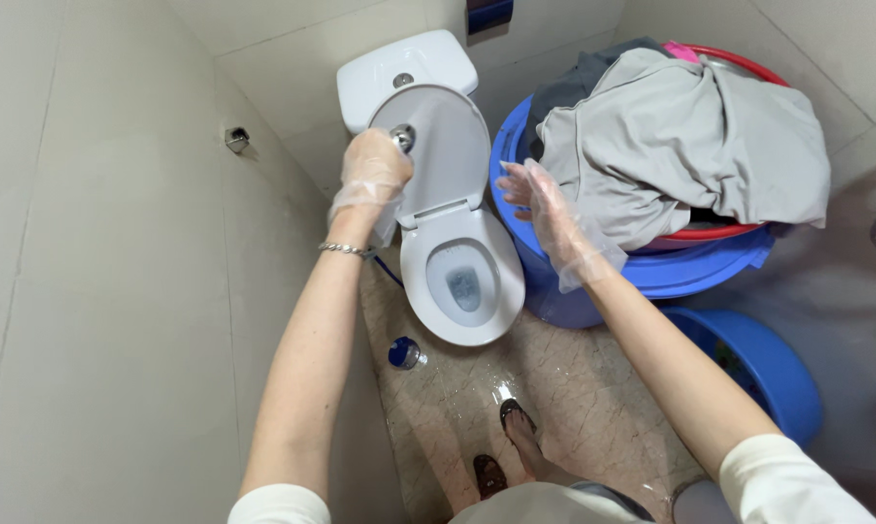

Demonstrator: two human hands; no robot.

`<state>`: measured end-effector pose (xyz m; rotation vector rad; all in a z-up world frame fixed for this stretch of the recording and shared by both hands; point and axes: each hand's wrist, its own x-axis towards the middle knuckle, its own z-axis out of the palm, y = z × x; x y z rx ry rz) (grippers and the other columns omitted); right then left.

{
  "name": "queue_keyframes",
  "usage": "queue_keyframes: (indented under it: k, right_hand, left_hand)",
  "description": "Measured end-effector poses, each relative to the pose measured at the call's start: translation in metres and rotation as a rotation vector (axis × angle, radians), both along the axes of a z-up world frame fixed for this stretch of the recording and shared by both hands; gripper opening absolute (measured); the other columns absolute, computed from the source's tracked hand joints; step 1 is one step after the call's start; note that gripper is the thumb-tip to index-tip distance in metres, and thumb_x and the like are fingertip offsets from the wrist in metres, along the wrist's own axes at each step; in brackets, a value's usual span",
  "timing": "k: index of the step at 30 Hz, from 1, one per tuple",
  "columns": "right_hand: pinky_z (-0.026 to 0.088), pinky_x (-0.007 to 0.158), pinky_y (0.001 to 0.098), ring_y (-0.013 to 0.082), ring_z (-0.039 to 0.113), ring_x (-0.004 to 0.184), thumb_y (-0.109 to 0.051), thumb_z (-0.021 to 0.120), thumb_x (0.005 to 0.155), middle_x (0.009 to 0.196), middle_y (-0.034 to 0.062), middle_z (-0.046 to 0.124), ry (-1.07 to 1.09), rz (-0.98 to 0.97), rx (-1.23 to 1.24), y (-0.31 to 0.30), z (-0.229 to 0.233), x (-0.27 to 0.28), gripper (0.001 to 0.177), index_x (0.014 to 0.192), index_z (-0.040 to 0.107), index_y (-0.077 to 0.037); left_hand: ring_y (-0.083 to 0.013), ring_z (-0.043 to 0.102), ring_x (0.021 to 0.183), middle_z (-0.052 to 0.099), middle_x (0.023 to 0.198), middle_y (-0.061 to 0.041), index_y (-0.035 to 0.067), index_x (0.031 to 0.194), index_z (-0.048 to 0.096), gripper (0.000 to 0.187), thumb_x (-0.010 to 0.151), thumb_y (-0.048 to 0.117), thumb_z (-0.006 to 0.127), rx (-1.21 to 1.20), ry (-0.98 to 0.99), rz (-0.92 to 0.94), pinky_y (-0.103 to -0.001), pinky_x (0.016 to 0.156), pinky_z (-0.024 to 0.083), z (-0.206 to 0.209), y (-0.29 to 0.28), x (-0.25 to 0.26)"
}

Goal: The person sprays cleaning solution into the toilet bowl and on the floor, then uses a handheld bidet sprayer to rinse the bowl and surrounding floor. They scrub the toilet base and floor with a brush while kneeling, then rinse the area again with the sprayer.

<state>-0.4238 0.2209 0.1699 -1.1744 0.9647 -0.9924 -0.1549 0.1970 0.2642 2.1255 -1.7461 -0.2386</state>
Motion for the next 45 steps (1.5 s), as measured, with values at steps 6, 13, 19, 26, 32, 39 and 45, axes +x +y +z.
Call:
queue_keyframes:
  k: [6,13,19,26,32,39,45]
  right_hand:
    - [0.045,0.090,0.0336,0.0163,0.053,0.098,-0.069,0.039,0.096,0.118,0.0024,0.065,0.014,-0.027,-0.099,0.002,-0.011,-0.014,0.077,0.145,0.058,-0.013]
    - [0.044,0.089,0.0305,0.0134,0.053,0.095,-0.067,0.043,0.096,0.114,-0.0021,0.067,0.057,-0.059,-0.062,0.004,-0.024,-0.040,0.073,0.143,0.060,-0.014]
    - [0.045,0.087,0.0295,0.0122,0.055,0.093,-0.064,0.049,0.096,0.112,-0.0019,0.069,0.052,-0.062,-0.002,0.014,-0.030,-0.042,0.068,0.137,0.065,-0.012]
    - [0.048,0.086,0.0282,0.0119,0.059,0.092,-0.056,0.051,0.096,0.109,-0.0015,0.071,0.137,-0.096,0.048,0.033,-0.027,-0.038,0.058,0.130,0.068,-0.013]
    - [0.043,0.081,0.0229,0.0068,0.054,0.087,-0.037,0.066,0.096,0.104,-0.0034,0.069,0.042,-0.042,0.085,0.040,-0.027,-0.032,0.040,0.128,0.068,-0.012]
    - [0.043,0.079,0.0211,0.0050,0.055,0.085,-0.034,0.066,0.097,0.103,-0.0039,0.070,0.031,-0.019,0.039,0.037,-0.027,-0.042,0.039,0.128,0.068,-0.011]
    - [0.045,0.081,0.0201,0.0047,0.056,0.087,-0.033,0.064,0.098,0.105,-0.0032,0.069,0.024,-0.008,-0.054,0.025,0.012,-0.024,0.040,0.130,0.067,-0.009]
  left_hand:
    - [-0.0407,0.069,0.098,0.070,0.099,-0.029,0.000,0.089,0.076,0.017,0.079,0.011,0.068,0.027,-0.023,-0.030,-0.044,0.088,0.056,-0.001,-0.007,-0.014]
    - [-0.0420,0.069,0.095,0.070,0.097,-0.029,-0.001,0.090,0.075,0.016,0.081,0.010,0.068,0.028,-0.003,0.054,-0.045,0.085,0.056,0.001,0.004,0.017]
    - [-0.0411,0.070,0.094,0.070,0.096,-0.028,-0.002,0.089,0.075,0.015,0.084,0.010,0.068,0.109,0.064,0.131,-0.045,0.084,0.057,0.000,0.028,0.035]
    - [-0.0446,0.068,0.093,0.069,0.095,-0.030,-0.003,0.088,0.074,0.019,0.086,0.015,0.068,0.043,0.005,0.140,-0.048,0.083,0.055,-0.025,0.049,0.054]
    - [-0.0436,0.068,0.096,0.070,0.098,-0.029,-0.001,0.091,0.074,0.015,0.084,0.010,0.067,0.044,0.006,0.143,-0.048,0.084,0.056,-0.009,0.034,0.040]
    - [-0.0421,0.068,0.099,0.070,0.100,-0.028,-0.001,0.090,0.075,0.016,0.083,0.013,0.071,0.077,0.027,0.215,-0.047,0.085,0.056,-0.002,0.030,0.045]
    - [-0.0410,0.069,0.100,0.071,0.102,-0.028,-0.001,0.094,0.076,0.016,0.083,0.010,0.069,0.028,-0.005,0.100,-0.044,0.087,0.056,0.015,0.021,0.020]
